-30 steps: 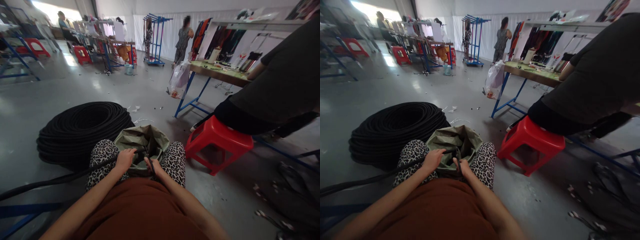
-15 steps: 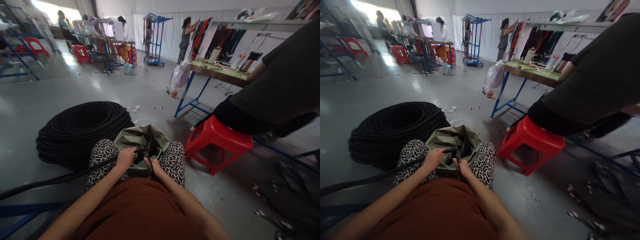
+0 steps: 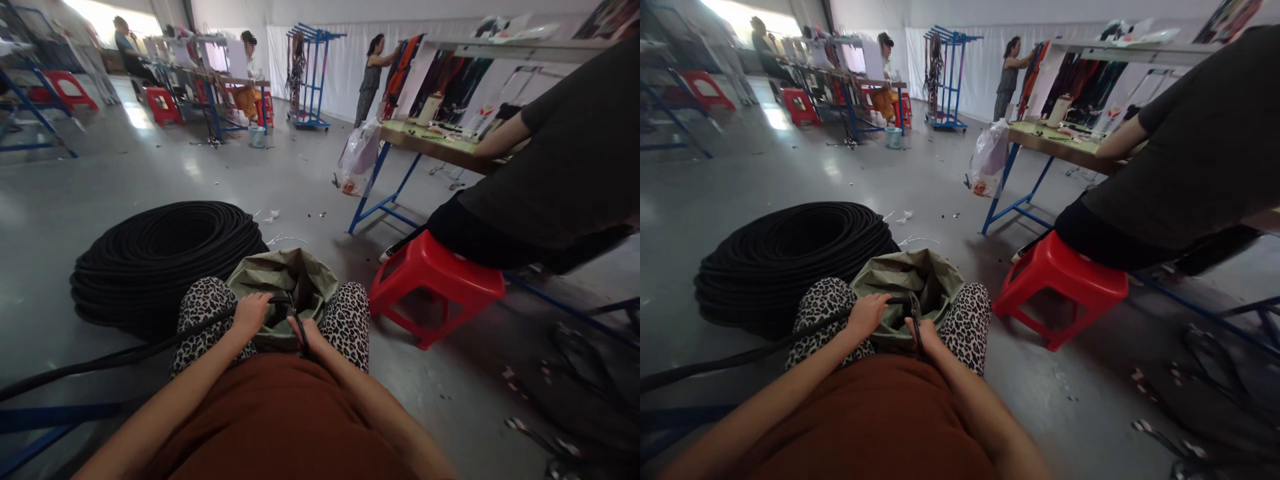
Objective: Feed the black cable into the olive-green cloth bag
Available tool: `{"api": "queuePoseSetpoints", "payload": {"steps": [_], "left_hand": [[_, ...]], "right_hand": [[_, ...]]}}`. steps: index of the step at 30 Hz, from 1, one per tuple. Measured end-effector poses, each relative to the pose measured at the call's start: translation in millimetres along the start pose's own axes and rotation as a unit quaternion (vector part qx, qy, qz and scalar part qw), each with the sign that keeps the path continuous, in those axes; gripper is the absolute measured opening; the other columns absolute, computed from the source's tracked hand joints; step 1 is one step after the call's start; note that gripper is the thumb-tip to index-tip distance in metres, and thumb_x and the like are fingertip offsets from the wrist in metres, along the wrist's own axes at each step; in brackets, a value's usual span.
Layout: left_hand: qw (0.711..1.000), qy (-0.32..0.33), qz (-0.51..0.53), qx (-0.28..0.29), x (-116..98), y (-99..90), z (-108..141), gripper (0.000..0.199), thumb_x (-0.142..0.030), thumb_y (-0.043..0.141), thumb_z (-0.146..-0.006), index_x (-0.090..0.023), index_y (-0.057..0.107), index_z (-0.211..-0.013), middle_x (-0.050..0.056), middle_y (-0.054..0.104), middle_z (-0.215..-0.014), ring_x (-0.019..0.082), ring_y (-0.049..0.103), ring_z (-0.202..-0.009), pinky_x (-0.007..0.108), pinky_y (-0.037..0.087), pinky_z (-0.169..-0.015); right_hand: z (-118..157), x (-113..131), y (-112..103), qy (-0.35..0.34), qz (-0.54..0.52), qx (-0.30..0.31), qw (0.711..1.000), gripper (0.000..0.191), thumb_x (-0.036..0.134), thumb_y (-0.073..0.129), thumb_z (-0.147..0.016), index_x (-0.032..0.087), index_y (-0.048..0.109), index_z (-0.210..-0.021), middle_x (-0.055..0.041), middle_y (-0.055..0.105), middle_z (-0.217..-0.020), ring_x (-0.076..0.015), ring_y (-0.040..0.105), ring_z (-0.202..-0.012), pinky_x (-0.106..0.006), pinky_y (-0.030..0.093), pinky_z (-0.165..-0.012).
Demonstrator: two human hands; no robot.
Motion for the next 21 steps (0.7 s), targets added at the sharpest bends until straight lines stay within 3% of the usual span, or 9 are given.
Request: {"api": "queuePoseSetpoints", "payload": {"steps": [6, 21], "left_hand": [[0.999, -0.011, -0.019, 0.026, -3.0, -7.1, -1.3, 0.034, -0.019, 0.046, -0.092, -0.021, 0.066, -0.119, 0.010, 0.071, -0.109, 0.025, 0.064, -0.101, 0.037, 0.045, -0.083], [0.999, -0.013, 0.042, -0.021, 4.3, -6.7, 0.9, 0.031, -0.017, 0.051, -0.088, -0.019, 0.064, -0.115, 0.011, 0.071, -0.107, 0.024, 0.064, -0.101, 0.035, 0.047, -0.088]], "right_hand": [[3.0, 0.5, -0.3, 0.025, -0.009, 0.018, 0.999, 0.047, 0.044, 0.054, -0.095, 0.018, 0.047, -0.056, 0.0029, 0.042, -0.042, -0.0108, 0.046, -0.032, -0.019, 0.032, -0.034], [1.8, 0.1, -1.3, 0.054, -0.065, 0.004, 0.996, 0.045, 0.050, 0.056, -0.093, 0.017, 0.050, -0.061, 0.0024, 0.044, -0.041, -0.0105, 0.045, -0.032, -0.019, 0.033, -0.033]]}}
Point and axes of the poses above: each hand's wrist, its own z-axis away from the middle knuckle, its own y-axis out of the palm, x = y × z, the point moved 1 cm from there along -z, towards the middle knuckle
